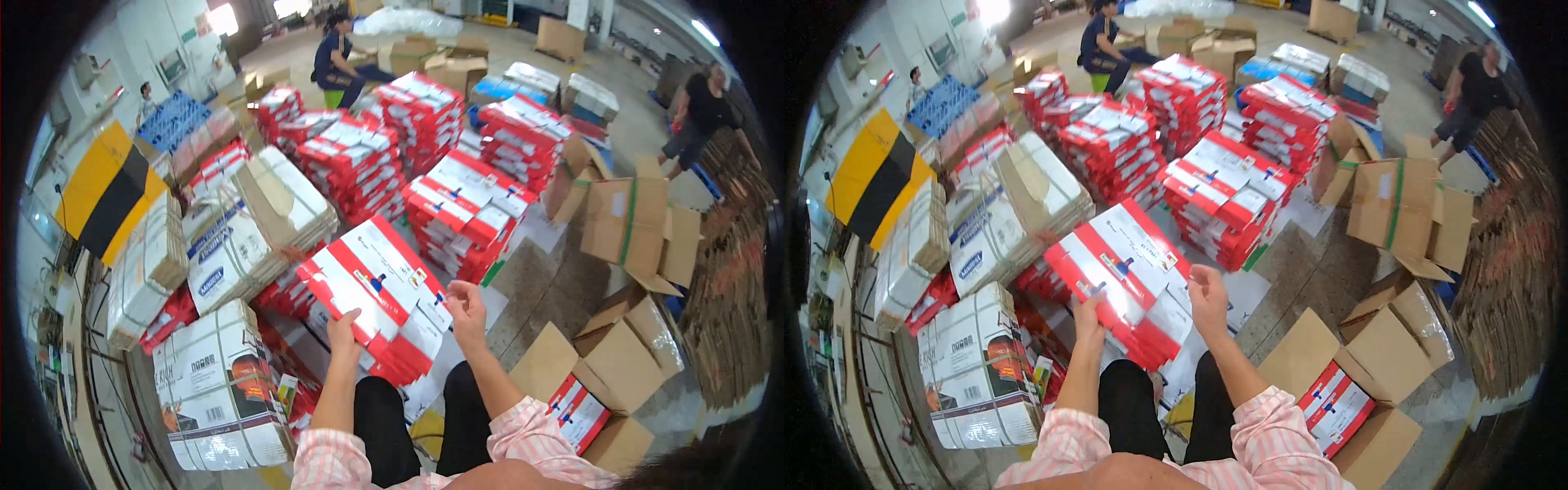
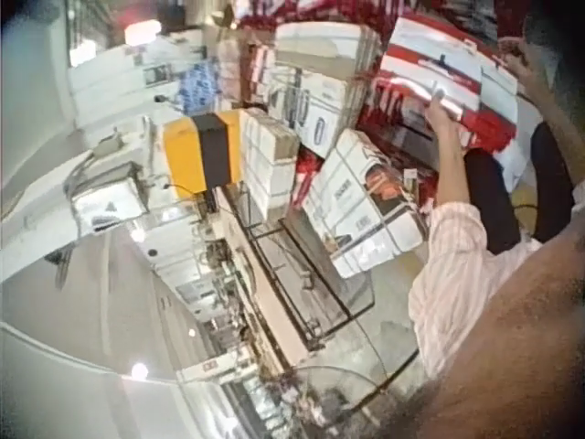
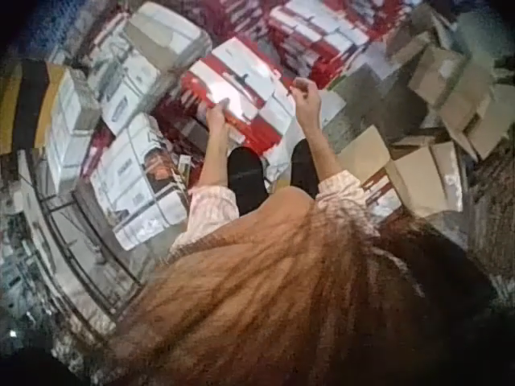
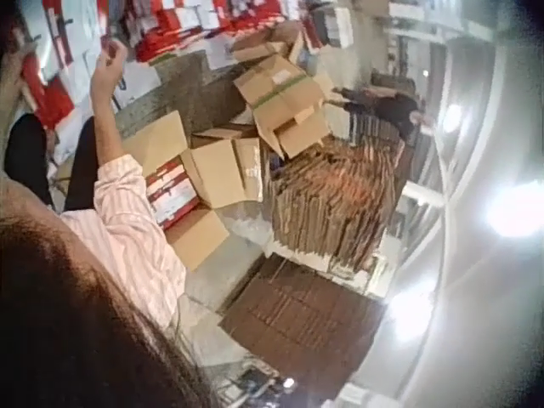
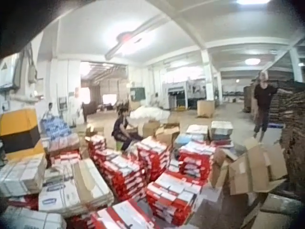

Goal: Packing flattened red and white cardboard boxes into a larger shipping carton.

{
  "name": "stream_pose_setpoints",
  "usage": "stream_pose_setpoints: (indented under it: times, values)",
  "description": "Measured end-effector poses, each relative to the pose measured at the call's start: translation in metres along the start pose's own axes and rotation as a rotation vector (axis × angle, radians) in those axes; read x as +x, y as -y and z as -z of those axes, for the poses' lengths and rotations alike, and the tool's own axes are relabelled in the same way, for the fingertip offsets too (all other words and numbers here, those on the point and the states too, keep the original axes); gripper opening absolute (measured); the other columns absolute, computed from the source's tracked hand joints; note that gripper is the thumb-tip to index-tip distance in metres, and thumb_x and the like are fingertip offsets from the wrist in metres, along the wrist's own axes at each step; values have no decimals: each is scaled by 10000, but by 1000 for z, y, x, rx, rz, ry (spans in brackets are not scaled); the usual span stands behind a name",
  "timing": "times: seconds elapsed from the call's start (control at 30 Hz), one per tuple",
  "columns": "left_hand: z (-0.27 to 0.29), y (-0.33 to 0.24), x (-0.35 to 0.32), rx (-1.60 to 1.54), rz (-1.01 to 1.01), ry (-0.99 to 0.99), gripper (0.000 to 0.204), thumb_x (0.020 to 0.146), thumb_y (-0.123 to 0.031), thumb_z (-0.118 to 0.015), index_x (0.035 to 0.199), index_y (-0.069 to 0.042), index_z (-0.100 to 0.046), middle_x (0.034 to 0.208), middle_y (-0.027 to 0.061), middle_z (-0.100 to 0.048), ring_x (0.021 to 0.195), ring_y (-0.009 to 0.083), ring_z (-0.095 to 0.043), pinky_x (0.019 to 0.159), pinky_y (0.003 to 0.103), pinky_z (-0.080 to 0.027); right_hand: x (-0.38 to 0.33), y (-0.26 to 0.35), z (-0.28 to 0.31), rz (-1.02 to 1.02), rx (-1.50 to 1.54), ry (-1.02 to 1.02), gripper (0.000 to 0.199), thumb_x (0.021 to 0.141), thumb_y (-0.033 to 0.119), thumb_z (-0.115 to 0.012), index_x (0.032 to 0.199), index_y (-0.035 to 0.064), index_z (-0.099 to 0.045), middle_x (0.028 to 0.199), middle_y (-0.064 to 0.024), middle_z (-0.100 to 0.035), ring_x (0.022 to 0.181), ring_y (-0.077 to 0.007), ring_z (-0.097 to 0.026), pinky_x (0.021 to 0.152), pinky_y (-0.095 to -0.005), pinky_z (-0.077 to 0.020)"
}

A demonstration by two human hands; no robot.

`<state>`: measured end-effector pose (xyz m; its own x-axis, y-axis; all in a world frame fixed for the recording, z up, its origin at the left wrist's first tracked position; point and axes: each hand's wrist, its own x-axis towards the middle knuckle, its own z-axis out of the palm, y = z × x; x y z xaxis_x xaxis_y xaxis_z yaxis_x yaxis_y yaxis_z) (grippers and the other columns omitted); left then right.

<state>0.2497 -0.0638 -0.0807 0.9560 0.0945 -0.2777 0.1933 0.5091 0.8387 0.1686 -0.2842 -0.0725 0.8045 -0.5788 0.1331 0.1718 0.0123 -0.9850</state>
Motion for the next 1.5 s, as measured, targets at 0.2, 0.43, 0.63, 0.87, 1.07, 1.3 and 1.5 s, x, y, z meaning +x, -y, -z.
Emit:
stream_pose_setpoints:
  times: [0.2, 0.43, 0.63, 0.87, 1.07, 1.3, 1.5]
  values:
    - [17, -95, -146, 153, -203, 249, 569, 664, 40, -746, 1196, 3, -548, 1030, 88, -645, 904, 208, -637, 815, 359, -522, -16, 160, 42, 577, -292, 41, 591, 791, 63, -684, 1324, 32, -430, 1275, -115, -490, 1111, -203, -525, 912, -341, -452]
    - [100, -130, -243, 370, -311, 542, 599, 607, -13, -810, 1166, 1, -594, 1020, 55, -668, 943, 197, -635, 855, 357, -505, -134, 214, 93, 347, 111, 210, 932, 646, 143, -833, 1422, 43, -326, 1321, -111, -473, 1162, -197, -515, 997, -359, -420]
    - [149, -98, -256, 240, -97, 628, 718, 676, -75, -782, 1321, -10, -471, 1213, 85, -601, 1118, 201, -562, 960, 371, -438, -176, 176, 126, 23, 194, 468, 962, 583, 237, -895, 1373, 26, -390, 1278, -63, -519, 1132, -165, -532, 965, -326, -428]
    - [151, -82, -268, 185, -236, 679, 665, 694, -119, -776, 1292, -10, -506, 1202, 75, -607, 1113, 206, -561, 965, 376, -426, -197, 110, 161, -46, 202, 508, 943, 587, 328, -910, 1343, 19, -439, 1258, -65, -567, 1186, -208, -523, 1008, -374, -417]
    - [164, -75, -266, 74, -106, 660, 617, 704, -126, -754, 1272, -28, -533, 1199, 70, -610, 1125, 207, -556, 972, 378, -413, -220, 102, 144, 13, 225, 510, 1000, 540, 313, -931, 1362, 45, -428, 1293, -55, -553, 1194, -225, -523, 1013, -403, -423]
    - [165, -69, -266, 190, -214, 595, 595, 678, -118, -767, 1228, -27, -557, 1141, 52, -623, 1087, 190, -562, 958, 370, -423, -229, 99, 130, 295, 356, 278, 1054, 520, 316, -914, 1385, 23, -388, 1338, -91, -520, 1218, -255, -510, 1054, -417, -389]
    - [166, -80, -280, 290, -162, 597, 657, 698, -225, -805, 1252, -3, -531, 1179, 64, -600, 1121, 180, -529, 986, 363, -395, -228, 96, 152, 13, -24, 552, 805, 611, 93, -857, 1307, 7, -462, 1238, -97, -567, 1133, -242, -548, 986, -403, -447]
